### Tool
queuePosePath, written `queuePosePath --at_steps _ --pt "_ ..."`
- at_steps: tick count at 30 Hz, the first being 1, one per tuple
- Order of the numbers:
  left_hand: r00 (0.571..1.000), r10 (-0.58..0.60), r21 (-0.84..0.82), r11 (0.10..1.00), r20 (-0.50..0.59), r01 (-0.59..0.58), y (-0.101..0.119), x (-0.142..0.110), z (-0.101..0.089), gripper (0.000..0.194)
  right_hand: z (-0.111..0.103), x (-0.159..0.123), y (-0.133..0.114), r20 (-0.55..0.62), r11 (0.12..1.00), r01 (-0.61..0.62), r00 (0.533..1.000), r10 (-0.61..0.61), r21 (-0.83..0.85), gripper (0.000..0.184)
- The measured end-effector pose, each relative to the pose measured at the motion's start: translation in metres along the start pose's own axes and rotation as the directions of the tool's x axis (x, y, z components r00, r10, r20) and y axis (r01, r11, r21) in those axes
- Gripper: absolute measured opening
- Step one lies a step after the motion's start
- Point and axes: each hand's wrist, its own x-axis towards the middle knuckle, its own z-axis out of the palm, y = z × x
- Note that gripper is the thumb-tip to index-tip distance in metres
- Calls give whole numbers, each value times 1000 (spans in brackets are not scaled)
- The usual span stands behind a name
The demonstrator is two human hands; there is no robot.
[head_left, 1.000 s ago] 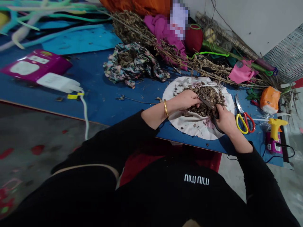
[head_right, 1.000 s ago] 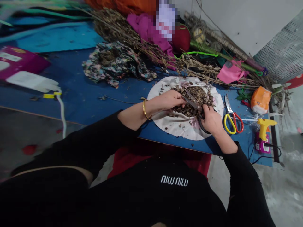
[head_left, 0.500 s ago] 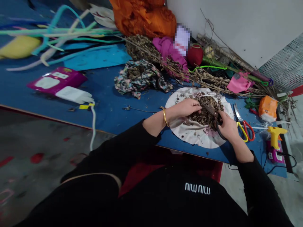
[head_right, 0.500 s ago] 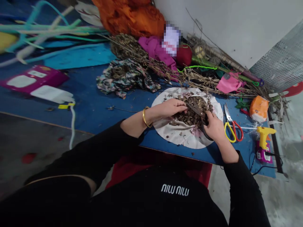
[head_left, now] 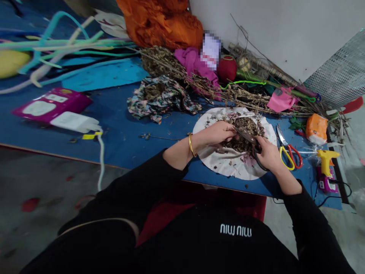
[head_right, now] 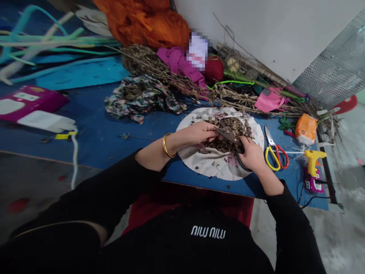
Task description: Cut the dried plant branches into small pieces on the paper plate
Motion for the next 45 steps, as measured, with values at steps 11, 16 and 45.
queuePosePath --at_steps 11,16,45 --pt "978 107 461 887 -177 -14 7 -5 -1 33 -2 0 0 3 999 -34 999 34 17 53" --pt "957 144 465 885 -253 -11 9 -4 6 34 0 1 3 -11 999 -38 999 38 16 53" --pt "989 -3 180 983 -151 30 7 -1 1 36 2 2 -3 26 992 -27 999 31 -124 47"
